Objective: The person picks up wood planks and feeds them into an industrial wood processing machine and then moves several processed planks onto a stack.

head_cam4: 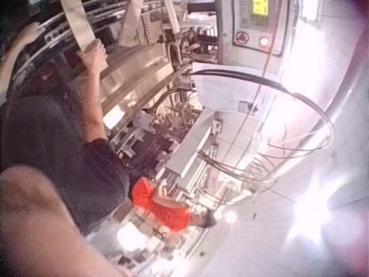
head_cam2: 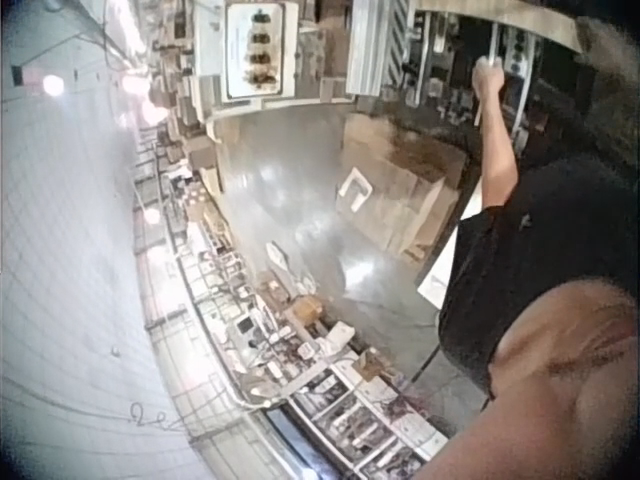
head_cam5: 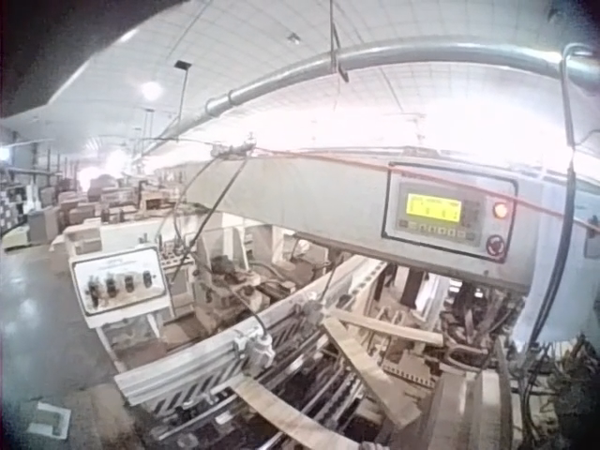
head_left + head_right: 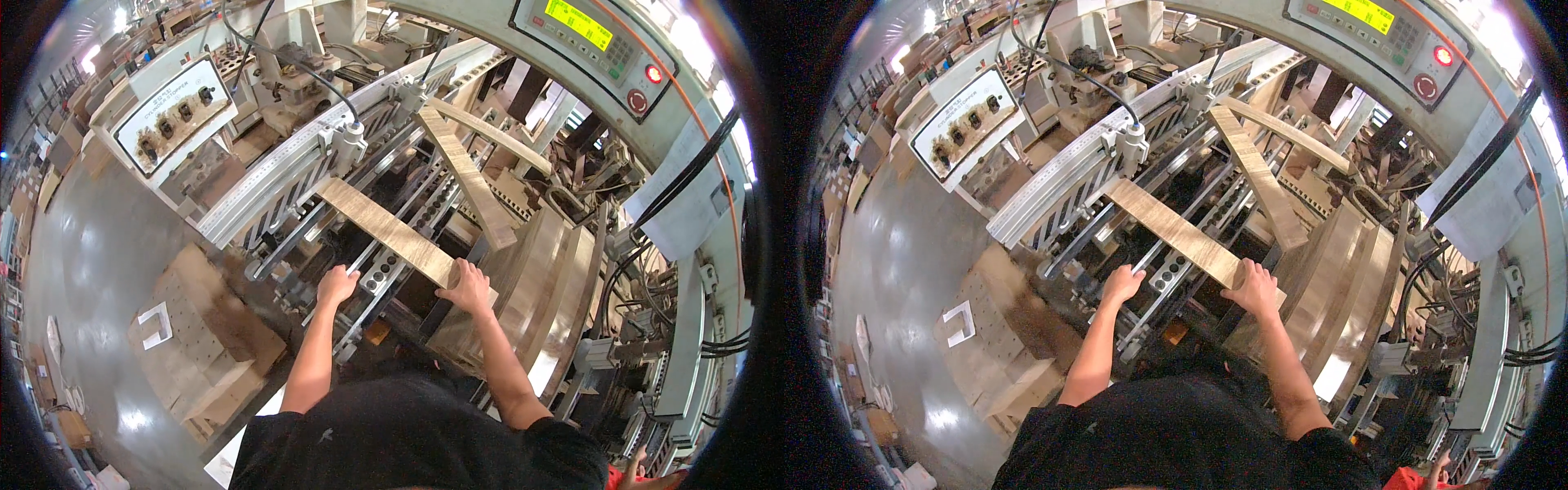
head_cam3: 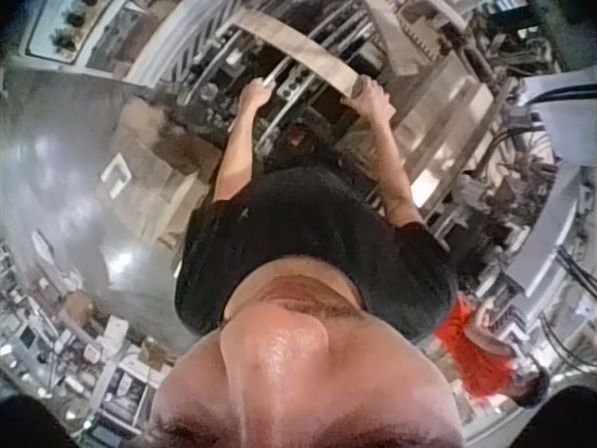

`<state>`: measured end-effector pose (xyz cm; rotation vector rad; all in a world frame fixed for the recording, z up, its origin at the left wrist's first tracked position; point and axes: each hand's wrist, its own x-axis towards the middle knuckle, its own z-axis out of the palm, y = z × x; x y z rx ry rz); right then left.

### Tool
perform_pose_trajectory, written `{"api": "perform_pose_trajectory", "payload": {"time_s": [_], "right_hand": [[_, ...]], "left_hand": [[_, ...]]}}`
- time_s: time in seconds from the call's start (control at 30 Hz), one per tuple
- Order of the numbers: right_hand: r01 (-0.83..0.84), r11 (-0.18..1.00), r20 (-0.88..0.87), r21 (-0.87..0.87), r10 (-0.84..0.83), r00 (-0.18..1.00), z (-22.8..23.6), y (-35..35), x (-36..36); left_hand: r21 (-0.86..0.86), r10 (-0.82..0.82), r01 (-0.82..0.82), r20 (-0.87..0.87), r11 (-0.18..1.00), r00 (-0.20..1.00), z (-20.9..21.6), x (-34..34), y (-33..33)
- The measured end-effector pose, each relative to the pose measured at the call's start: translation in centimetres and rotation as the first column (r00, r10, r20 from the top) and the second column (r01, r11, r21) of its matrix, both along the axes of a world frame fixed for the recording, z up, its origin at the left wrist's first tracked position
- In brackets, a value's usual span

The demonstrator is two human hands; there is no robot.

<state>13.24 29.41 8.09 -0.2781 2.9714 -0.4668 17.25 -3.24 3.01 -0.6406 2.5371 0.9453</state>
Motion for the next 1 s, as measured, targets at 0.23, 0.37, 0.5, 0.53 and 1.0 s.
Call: {"api": "perform_pose_trajectory", "payload": {"time_s": [0.23,0.37,0.5,0.53,1.0], "right_hand": [[-0.073,0.997,0.035,0.002,0.073,0.997,0.1,1.1,-0.3],[-0.080,0.991,0.082,-0.106,0.088,0.993,1.4,1.6,1.3],[-0.059,0.994,0.018,-0.096,0.062,0.998,3.5,2.5,5.8],[-0.040,0.998,0.019,-0.045,0.041,0.999,3.8,3.6,6.9],[0.643,0.719,-0.134,-0.263,-0.687,0.714,8.2,11.4,15.9]], "left_hand": [[-0.019,-0.006,0.004,-0.089,1.000,0.996,-0.4,0.3,0.2],[-0.021,0.019,-0.022,-0.142,1.000,0.990,-0.9,0.4,0.5],[-0.002,-0.003,0.003,-0.115,1.000,0.993,-0.9,0.7,-0.5],[0.002,-0.029,0.029,-0.110,1.000,0.994,-0.5,0.5,-0.1],[-0.016,-0.078,0.077,-0.271,0.997,0.959,-2.8,0.1,-0.9]]}}
